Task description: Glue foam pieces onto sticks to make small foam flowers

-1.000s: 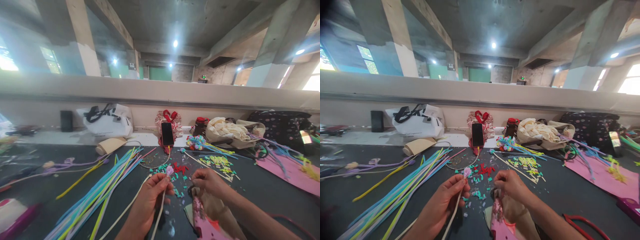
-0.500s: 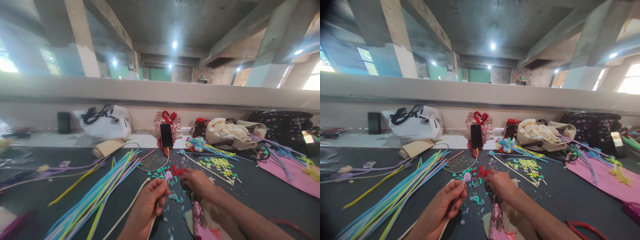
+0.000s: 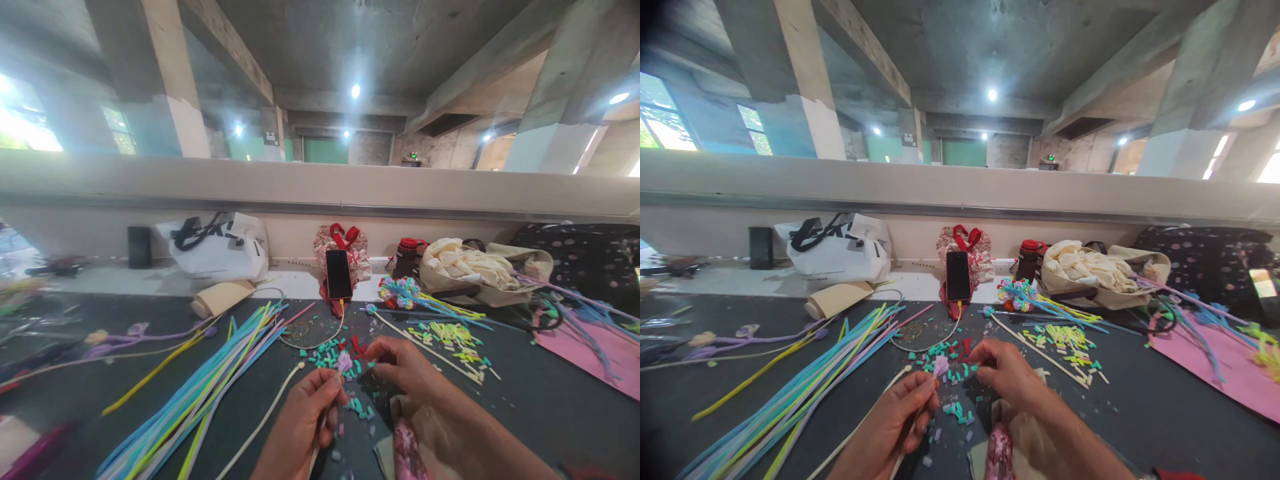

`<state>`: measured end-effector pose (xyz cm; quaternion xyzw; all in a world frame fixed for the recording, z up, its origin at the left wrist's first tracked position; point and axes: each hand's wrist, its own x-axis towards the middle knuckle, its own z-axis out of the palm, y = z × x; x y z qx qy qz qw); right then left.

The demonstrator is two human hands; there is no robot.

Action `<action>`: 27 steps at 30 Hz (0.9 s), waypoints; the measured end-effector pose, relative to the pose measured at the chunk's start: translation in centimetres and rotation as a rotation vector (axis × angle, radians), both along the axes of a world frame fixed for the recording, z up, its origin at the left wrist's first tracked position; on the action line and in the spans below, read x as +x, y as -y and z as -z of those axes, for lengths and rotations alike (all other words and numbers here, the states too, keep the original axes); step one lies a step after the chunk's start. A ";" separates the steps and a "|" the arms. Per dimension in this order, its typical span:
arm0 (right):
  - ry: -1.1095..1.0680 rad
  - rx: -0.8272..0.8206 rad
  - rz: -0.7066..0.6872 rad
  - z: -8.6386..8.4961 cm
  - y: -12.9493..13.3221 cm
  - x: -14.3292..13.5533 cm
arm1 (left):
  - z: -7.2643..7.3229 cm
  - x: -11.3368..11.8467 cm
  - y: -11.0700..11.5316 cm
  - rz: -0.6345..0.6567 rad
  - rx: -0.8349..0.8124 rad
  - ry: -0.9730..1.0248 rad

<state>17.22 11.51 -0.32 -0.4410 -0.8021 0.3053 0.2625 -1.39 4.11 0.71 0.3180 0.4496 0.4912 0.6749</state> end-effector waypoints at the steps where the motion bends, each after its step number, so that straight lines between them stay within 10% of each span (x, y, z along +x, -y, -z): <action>1: -0.029 -0.019 -0.004 0.0 0.0 0.0 | -0.2 0.2 0.1 -0.015 -0.003 0.002; 27: -0.549 -0.636 0.026 -0.1 0.0 -0.9 | 0.7 0.3 -0.3 -0.034 -0.024 0.024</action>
